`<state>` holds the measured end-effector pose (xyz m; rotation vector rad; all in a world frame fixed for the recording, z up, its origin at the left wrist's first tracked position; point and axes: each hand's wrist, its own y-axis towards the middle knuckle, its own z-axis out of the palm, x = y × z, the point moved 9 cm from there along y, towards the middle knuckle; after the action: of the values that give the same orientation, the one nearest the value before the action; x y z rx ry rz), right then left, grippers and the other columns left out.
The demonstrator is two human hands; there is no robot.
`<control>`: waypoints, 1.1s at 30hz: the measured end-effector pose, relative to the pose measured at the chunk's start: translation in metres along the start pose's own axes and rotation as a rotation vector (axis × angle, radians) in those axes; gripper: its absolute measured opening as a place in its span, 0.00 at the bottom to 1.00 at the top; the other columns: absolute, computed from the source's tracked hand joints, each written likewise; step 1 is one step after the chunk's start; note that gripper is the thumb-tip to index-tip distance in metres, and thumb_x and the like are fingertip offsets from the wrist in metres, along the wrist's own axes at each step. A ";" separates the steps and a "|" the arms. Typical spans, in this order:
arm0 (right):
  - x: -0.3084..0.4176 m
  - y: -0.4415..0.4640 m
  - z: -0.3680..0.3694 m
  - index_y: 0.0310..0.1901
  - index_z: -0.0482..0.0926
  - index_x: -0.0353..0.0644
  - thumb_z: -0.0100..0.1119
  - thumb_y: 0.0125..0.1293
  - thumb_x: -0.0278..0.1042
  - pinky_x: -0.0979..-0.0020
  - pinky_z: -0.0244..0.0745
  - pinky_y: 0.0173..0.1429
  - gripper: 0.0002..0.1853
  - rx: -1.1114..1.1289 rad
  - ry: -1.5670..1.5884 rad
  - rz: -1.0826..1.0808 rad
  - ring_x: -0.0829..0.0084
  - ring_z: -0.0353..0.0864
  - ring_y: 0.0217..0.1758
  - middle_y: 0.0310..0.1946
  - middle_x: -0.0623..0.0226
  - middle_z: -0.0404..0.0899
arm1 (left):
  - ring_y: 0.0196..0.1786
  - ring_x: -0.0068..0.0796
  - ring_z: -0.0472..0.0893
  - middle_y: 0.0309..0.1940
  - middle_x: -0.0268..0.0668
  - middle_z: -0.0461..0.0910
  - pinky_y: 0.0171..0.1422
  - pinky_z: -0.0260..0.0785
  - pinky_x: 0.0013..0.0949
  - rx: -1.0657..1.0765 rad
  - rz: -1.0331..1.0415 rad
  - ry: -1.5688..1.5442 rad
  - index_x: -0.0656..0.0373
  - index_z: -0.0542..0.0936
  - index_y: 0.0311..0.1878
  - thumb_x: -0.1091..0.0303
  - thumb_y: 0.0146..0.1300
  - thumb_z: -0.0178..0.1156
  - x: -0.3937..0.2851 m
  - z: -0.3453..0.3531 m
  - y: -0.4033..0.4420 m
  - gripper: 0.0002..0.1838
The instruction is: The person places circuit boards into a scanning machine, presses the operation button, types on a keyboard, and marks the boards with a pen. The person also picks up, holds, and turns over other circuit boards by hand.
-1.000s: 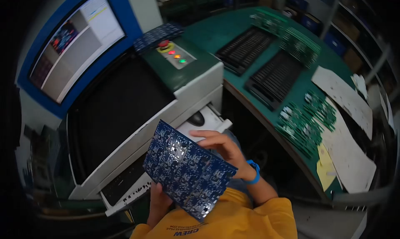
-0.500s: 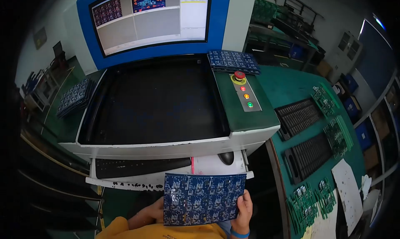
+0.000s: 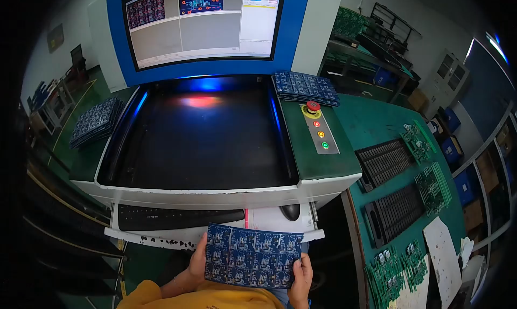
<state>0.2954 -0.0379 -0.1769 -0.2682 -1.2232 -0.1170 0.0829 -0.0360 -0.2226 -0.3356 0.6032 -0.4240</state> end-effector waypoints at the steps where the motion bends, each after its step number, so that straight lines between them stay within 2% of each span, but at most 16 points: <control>1: -0.001 0.000 0.001 0.40 0.69 0.37 0.45 0.66 0.35 0.84 0.65 0.40 0.09 0.000 0.001 0.002 0.86 0.70 0.34 0.31 0.74 0.73 | 0.43 0.26 0.79 0.44 0.35 0.79 0.48 0.73 0.30 -0.015 -0.012 -0.031 0.56 0.74 0.51 0.47 0.69 0.36 0.001 -0.002 0.000 0.26; 33: -0.013 0.005 -0.005 0.40 0.71 0.38 0.44 0.67 0.33 0.85 0.63 0.40 0.08 0.033 -0.062 0.029 0.87 0.68 0.33 0.31 0.76 0.73 | 0.40 0.24 0.80 0.41 0.34 0.80 0.47 0.74 0.28 -0.045 0.007 -0.039 0.56 0.74 0.49 0.48 0.69 0.37 0.004 -0.008 0.005 0.24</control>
<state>0.2962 -0.0353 -0.1914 -0.2621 -1.2814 -0.0636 0.0827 -0.0354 -0.2328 -0.3839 0.5760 -0.3964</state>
